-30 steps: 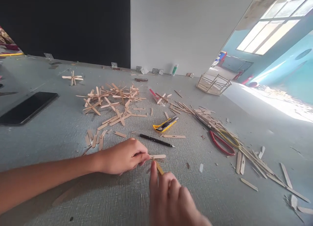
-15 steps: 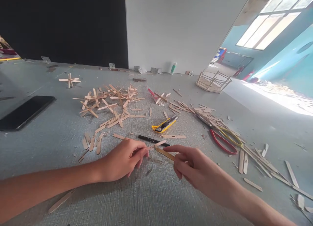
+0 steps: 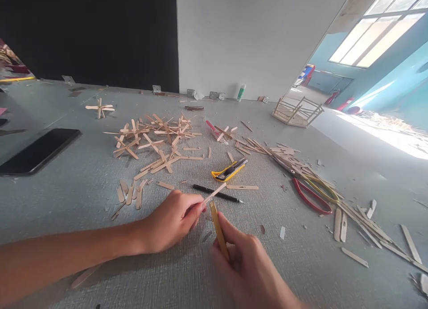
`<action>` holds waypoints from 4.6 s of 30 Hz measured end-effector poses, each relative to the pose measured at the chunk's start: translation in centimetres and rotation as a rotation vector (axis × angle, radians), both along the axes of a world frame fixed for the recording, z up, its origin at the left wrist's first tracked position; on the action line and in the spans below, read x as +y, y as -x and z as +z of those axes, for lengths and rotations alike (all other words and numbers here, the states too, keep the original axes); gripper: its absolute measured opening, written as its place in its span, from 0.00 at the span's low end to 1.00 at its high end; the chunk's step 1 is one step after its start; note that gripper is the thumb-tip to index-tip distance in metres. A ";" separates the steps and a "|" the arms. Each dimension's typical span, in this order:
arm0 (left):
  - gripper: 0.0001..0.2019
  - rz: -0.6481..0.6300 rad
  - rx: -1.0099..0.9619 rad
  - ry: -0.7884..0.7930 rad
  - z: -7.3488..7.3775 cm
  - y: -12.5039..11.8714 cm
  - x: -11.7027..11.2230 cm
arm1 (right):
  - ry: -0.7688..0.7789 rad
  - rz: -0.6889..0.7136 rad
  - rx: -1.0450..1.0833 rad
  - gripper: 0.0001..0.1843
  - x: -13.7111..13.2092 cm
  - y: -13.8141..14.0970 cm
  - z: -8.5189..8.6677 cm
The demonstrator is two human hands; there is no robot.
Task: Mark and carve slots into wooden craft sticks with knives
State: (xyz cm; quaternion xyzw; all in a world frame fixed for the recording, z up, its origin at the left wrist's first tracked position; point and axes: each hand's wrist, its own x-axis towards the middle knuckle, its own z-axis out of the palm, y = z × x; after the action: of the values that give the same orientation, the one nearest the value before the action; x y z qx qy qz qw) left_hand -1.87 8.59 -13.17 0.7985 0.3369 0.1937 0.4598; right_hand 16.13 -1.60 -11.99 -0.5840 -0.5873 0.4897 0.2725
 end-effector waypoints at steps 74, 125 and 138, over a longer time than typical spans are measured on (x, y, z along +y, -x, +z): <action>0.25 0.233 -0.228 0.153 -0.3 0.4 -0.6 | -0.434 0.056 -0.044 0.25 1.2 -3.1 -0.8; 0.16 -0.028 0.074 0.406 0.6 -0.2 0.1 | -1.387 0.420 -0.316 0.10 2.4 -5.7 -1.0; 0.19 -0.196 -0.037 0.383 0.7 0.3 0.7 | -1.082 0.192 -0.205 0.10 1.8 -6.2 -0.5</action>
State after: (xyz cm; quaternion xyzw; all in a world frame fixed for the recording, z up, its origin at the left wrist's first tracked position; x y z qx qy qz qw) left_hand -2.21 9.28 -12.44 0.7219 0.2797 0.0950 0.6258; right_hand 22.32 0.18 -12.49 -0.3495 -0.8291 0.0818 0.4288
